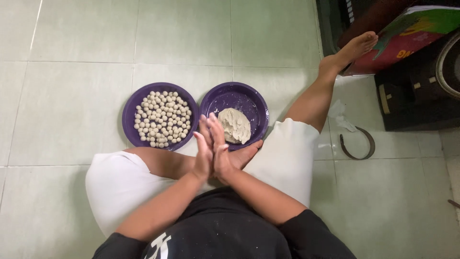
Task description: A person sitting on the floor is pinching small pieces of dough from a bowl and rolling them into small balls between their palms.
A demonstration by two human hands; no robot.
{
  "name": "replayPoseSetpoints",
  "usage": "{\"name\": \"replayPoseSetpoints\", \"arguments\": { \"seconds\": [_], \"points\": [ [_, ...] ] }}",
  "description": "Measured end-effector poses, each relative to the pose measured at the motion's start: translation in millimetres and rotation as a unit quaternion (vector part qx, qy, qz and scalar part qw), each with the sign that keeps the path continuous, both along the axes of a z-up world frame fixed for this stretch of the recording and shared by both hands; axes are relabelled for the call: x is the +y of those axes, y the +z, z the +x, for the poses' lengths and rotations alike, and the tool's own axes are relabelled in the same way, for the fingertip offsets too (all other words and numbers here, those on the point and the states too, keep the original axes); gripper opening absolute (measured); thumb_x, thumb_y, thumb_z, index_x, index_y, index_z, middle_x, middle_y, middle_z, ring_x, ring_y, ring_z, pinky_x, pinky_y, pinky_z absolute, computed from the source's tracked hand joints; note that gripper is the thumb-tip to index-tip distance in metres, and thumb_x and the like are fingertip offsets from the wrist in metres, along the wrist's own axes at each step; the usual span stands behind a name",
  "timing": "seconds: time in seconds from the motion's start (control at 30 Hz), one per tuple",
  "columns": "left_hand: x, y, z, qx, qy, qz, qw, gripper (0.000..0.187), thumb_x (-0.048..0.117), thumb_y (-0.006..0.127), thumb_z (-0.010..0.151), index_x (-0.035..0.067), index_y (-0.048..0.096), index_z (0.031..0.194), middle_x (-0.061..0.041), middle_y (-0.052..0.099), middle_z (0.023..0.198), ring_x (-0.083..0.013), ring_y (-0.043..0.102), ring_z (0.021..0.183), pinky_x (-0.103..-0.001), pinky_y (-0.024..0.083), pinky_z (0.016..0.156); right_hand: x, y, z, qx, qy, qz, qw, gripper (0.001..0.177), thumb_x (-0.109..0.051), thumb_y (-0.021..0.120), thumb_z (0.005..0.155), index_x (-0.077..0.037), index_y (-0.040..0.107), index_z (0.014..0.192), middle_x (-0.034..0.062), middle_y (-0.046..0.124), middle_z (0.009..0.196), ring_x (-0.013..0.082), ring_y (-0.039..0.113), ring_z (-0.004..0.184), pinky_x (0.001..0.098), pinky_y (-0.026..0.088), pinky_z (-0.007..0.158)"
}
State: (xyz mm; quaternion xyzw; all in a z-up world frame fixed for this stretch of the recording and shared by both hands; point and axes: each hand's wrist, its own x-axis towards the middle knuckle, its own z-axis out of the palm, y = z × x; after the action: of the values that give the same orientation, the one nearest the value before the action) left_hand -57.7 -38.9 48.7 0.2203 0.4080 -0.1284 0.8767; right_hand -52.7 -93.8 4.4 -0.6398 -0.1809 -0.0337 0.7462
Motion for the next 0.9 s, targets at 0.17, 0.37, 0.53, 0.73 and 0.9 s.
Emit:
{"name": "replayPoseSetpoints", "arguments": {
  "seconds": [0.17,0.37,0.53,0.73,0.9],
  "points": [
    [-5,-4,-3,-0.01,0.0,-0.003,1.0,0.069,0.08,0.05,0.087,0.016,0.072,0.099,-0.014,0.072,0.119,-0.0314,0.068,0.115,-0.048,0.05,0.104,7,10,-7,0.12,0.049,0.101,0.986,0.086,-0.064,0.0,0.103,-0.003,0.013,0.162,0.0243,0.005,0.17,0.0474,0.002,0.155,0.0623,0.0,0.124],
    [-2,-7,-2,-0.015,-0.009,0.0,1.0,0.068,0.079,0.049,0.088,0.016,0.072,0.101,-0.013,0.072,0.119,-0.031,0.068,0.115,-0.049,0.05,0.104,0,19,-3,0.064,0.09,0.191,0.975,0.095,-0.072,-0.002,0.095,-0.007,0.011,0.163,0.0204,0.004,0.171,0.0419,0.011,0.156,0.0608,0.009,0.126],
    [-10,-13,-10,-0.023,-0.015,0.002,1.0,0.067,0.078,0.049,0.089,0.017,0.072,0.102,-0.013,0.072,0.12,-0.0306,0.068,0.115,-0.049,0.05,0.105,9,1,11,0.063,0.055,0.149,0.985,0.084,-0.064,0.009,0.104,-0.003,0.016,0.161,0.0211,0.01,0.17,0.0423,0.006,0.157,0.0589,0.003,0.126],
    [-5,-17,-5,-0.032,-0.025,0.007,0.999,0.066,0.077,0.048,0.09,0.017,0.073,0.104,-0.012,0.072,0.12,-0.0302,0.068,0.115,-0.05,0.05,0.105,-6,39,-4,0.049,0.059,0.128,0.989,0.095,-0.072,0.002,0.097,-0.003,0.016,0.162,0.0203,0.009,0.171,0.0415,0.008,0.156,0.0594,0.008,0.125],
    [-9,-23,-8,-0.046,-0.027,0.009,0.999,0.066,0.076,0.048,0.091,0.017,0.073,0.106,-0.012,0.072,0.12,-0.0299,0.068,0.115,-0.05,0.05,0.106,13,22,1,0.061,0.063,0.143,0.986,0.083,-0.063,0.02,0.106,0.001,0.023,0.159,0.0226,0.015,0.169,0.0398,0.009,0.156,0.0567,0.006,0.126]
  ]
}}
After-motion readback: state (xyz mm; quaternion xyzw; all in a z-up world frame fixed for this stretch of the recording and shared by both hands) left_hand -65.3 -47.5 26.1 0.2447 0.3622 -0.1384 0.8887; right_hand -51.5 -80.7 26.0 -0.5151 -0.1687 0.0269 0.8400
